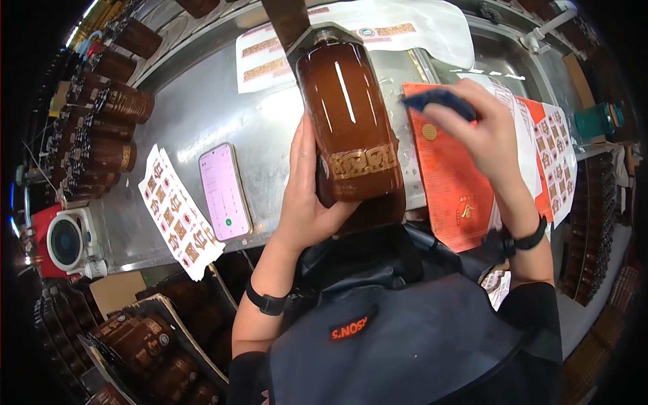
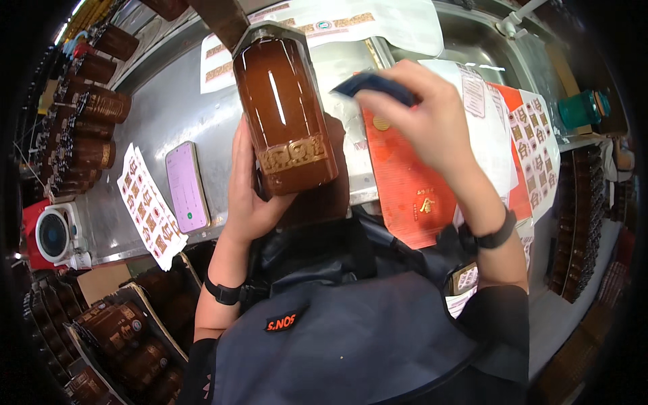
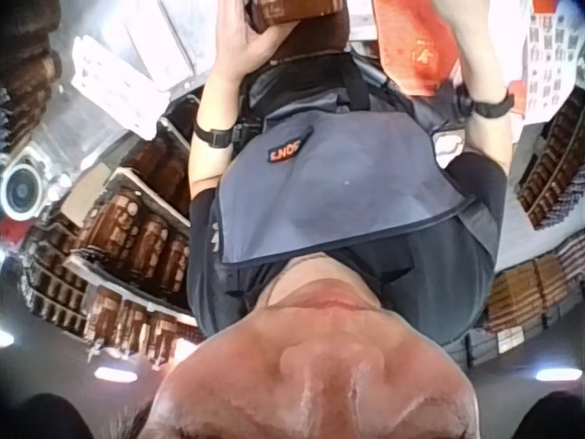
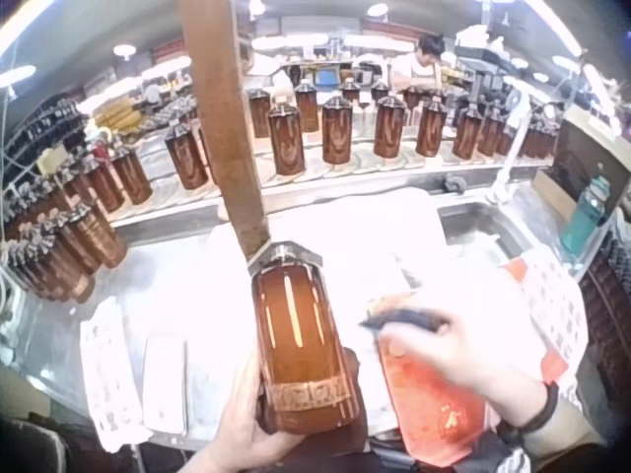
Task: Manually applying decorative labels and stickers to glass liquor bottles at an industrial workstation.
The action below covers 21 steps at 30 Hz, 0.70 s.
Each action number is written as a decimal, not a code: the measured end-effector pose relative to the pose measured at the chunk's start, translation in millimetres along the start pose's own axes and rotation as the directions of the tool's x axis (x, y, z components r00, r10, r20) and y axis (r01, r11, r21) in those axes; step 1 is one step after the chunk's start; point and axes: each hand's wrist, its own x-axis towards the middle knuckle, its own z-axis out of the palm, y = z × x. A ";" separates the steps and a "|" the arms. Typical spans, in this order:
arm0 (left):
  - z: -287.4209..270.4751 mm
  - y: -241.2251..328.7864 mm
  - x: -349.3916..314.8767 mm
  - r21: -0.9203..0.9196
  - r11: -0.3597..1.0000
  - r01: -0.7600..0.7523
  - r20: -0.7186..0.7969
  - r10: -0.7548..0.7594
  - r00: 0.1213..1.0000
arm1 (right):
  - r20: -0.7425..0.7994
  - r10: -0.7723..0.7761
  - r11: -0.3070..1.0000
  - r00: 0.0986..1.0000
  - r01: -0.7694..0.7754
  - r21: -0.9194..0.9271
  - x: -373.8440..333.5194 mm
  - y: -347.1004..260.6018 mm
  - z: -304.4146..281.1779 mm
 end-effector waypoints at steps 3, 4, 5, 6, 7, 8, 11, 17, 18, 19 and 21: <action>0.9 -0.7 -3.8 -0.156 0.981 0.112 0.066 -0.103 0.992 | 0.152 -0.298 0.949 0.942 0.275 0.154 -12.8 -22.5 13.2; 1.5 -0.3 -4.0 -0.153 0.983 0.105 0.078 -0.094 0.993 | 0.111 -0.122 0.981 0.986 0.103 0.162 -12.3 -16.0 12.2; 1.1 0.3 -6.2 -0.204 0.970 0.135 0.094 -0.118 0.989 | 0.080 0.051 0.981 0.995 -0.065 0.184 -7.8 -5.2 9.8; 2.3 -0.1 -5.6 -0.258 0.952 0.163 0.112 -0.138 0.984 | -0.078 -0.069 0.992 0.995 0.060 -0.113 2.5 10.3 3.2; 2.6 -0.6 -4.9 -0.254 0.954 0.158 0.115 -0.132 0.985 | -0.079 0.005 0.999 0.997 -0.009 -0.052 0.8 13.6 -6.2; 0.5 -3.0 -6.8 -0.187 0.970 0.154 0.122 -0.133 0.984 | 0.033 -0.121 0.993 0.992 0.121 0.011 0.2 1.1 -5.7; -1.7 -3.3 -7.3 -0.092 0.981 0.170 0.141 -0.156 0.978 | 0.163 -0.341 0.933 0.926 0.311 0.182 -7.7 -14.7 11.0; 1.6 -5.5 -5.0 -0.096 0.990 0.105 0.065 -0.099 0.993 | 0.215 -0.295 0.951 0.931 0.264 0.160 -6.6 -20.9 5.2; 0.3 -4.4 -4.4 -0.092 0.985 0.149 0.103 -0.139 0.985 | 0.268 -0.272 0.950 0.924 0.214 0.226 -7.2 -26.0 10.7; -0.7 -4.3 -3.7 -0.085 0.977 0.194 0.142 -0.180 0.973 | 0.260 -0.269 0.951 0.927 0.214 0.223 -1.1 -16.1 9.2; 1.4 -0.2 -2.5 -0.074 0.985 0.155 0.093 -0.148 0.985 | -0.096 -0.250 0.960 0.964 0.234 -0.150 15.9 4.8 0.2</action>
